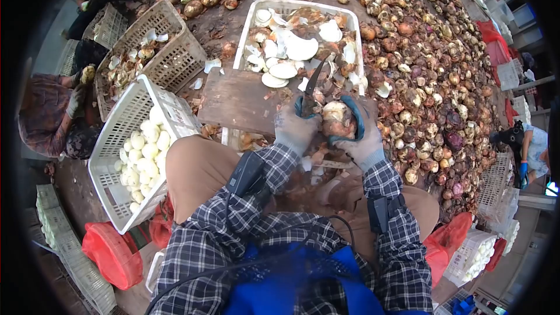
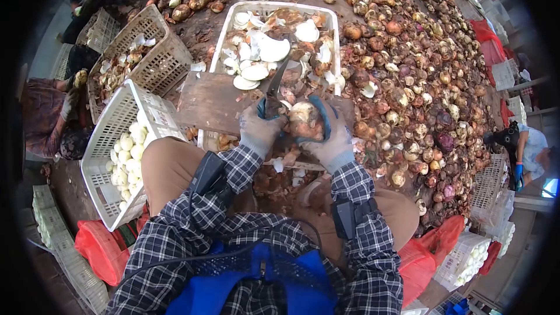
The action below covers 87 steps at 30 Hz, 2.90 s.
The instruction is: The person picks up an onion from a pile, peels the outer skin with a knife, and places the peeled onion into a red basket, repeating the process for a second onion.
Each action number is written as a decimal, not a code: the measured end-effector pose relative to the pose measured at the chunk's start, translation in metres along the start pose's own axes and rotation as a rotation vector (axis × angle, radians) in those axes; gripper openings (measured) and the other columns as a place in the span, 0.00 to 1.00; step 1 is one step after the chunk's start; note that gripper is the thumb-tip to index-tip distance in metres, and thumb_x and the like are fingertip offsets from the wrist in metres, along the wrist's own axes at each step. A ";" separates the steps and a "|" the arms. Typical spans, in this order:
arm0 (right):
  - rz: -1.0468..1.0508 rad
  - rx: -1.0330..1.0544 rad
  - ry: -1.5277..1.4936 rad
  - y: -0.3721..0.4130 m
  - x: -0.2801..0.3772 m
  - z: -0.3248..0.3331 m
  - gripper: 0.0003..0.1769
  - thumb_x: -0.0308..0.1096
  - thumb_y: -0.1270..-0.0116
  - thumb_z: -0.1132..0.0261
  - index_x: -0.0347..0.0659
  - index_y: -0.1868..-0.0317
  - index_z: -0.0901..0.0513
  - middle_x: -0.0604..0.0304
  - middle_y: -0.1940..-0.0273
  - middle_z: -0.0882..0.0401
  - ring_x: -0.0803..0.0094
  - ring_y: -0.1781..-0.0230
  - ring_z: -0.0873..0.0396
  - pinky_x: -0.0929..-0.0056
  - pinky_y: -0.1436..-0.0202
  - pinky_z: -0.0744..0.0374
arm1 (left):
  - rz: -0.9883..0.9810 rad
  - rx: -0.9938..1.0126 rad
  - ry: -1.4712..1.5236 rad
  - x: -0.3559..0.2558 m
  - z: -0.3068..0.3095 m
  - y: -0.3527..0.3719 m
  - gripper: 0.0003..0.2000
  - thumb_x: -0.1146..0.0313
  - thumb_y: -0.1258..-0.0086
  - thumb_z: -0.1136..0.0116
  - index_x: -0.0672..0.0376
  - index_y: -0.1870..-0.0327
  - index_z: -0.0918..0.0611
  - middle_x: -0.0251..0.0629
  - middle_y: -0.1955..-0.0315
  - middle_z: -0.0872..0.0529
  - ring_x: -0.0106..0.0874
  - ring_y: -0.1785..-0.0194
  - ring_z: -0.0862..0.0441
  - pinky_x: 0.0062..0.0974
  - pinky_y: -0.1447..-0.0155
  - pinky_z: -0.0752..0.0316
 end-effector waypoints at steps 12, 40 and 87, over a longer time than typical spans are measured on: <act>0.088 -0.121 0.127 0.000 0.014 -0.004 0.53 0.33 0.62 0.19 0.50 0.31 0.35 0.44 0.41 0.31 0.50 0.39 0.30 0.57 0.36 0.28 | 0.116 0.257 0.358 -0.006 -0.016 -0.003 0.14 0.68 0.40 0.33 0.63 0.54 0.18 0.36 0.68 0.13 0.24 0.68 0.18 0.24 0.62 0.23; -0.069 0.021 0.267 0.006 -0.003 -0.001 0.58 0.31 0.59 0.22 0.39 0.28 0.48 0.38 0.33 0.48 0.45 0.35 0.37 0.60 0.30 0.33 | -0.249 0.415 -0.543 -0.040 -0.005 0.043 0.18 0.57 0.36 0.44 0.57 0.50 0.26 0.49 0.66 0.16 0.44 0.60 0.17 0.40 0.55 0.22; -0.092 0.104 0.348 -0.003 0.007 -0.004 0.61 0.45 0.63 0.18 0.32 0.32 0.44 0.39 0.40 0.38 0.46 0.41 0.29 0.59 0.40 0.24 | -0.198 0.337 -0.462 -0.036 0.012 0.041 0.19 0.59 0.36 0.43 0.56 0.47 0.27 0.47 0.58 0.16 0.42 0.60 0.16 0.39 0.54 0.22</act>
Point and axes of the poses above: each hand's wrist, its own y-axis away from the middle knuckle, its own z-axis out of the back of the hand, x = y × z, the point moved 8 cm from there along -y, towards the middle knuckle
